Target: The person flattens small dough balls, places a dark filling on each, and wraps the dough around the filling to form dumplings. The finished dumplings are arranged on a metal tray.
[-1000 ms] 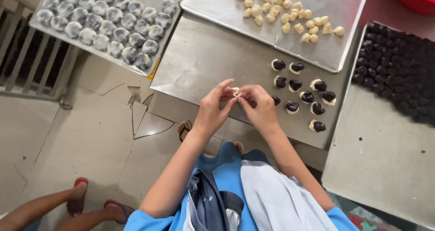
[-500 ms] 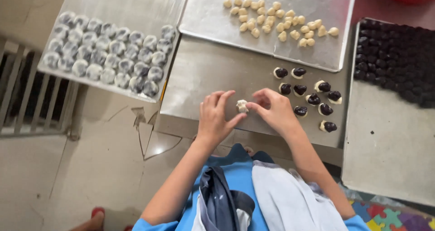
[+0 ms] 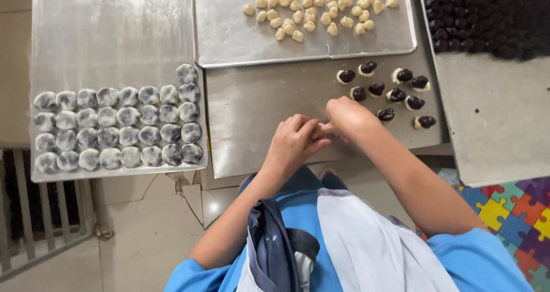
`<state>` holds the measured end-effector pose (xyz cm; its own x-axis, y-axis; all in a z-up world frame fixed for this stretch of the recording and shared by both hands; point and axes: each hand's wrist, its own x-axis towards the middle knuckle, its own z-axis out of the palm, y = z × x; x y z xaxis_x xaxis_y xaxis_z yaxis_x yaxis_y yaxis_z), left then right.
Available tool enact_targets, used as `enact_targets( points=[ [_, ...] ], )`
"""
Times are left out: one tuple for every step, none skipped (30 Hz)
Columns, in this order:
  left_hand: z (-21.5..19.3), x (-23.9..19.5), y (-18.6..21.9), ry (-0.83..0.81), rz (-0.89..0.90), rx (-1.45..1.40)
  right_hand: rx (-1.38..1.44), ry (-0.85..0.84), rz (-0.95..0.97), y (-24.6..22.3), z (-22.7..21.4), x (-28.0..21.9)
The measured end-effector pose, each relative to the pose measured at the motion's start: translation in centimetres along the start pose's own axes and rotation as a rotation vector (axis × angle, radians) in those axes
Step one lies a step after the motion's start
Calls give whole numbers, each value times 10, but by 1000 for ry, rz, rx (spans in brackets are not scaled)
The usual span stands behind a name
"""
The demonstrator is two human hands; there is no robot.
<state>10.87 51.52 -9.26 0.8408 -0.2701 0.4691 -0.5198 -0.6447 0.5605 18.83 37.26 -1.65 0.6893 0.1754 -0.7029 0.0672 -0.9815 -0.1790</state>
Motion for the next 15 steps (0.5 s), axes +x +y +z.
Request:
enact_targets(
  points=[
    [-8,3,1,14,-22,-2,20,-20,-45,0,-2,0],
    [-16,5,2,30,-52,-5,36,-45,-93,1,-3,0],
    [-28,3,1,22,-46,-11,43,-45,-84,-2,-10,-13],
    [-39,4,-1,27,-117,-59,95,-57,-65,-3,-19,-24],
    [-50,6,-4,31,-188,-107,147,-69,-47,-6,-28,-35],
    [-56,7,-6,40,-181,-109,141,-58,-45,0,-13,-31],
    [-63,7,-9,18,-214,-99,148,229,-330,5,3,-27],
    [-70,4,-10,-7,-257,-85,154,509,-619,10,21,-24],
    [-73,4,-4,-2,-260,-83,150,508,-624,8,36,-28],
    [-76,7,0,-103,-235,-131,-3,574,-611,5,46,-29],
    [-79,11,4,-204,-210,-179,-155,640,-594,3,56,-31],
    [-91,19,24,-189,-212,-167,-162,647,-611,2,56,-33],
    [-103,26,45,-304,-122,-198,-221,673,-599,3,55,-36],
    [-112,31,67,-426,-36,-231,-274,693,-583,4,59,-40],
    [-121,37,90,-418,-42,-221,-275,696,-598,12,69,-24]
  ],
)
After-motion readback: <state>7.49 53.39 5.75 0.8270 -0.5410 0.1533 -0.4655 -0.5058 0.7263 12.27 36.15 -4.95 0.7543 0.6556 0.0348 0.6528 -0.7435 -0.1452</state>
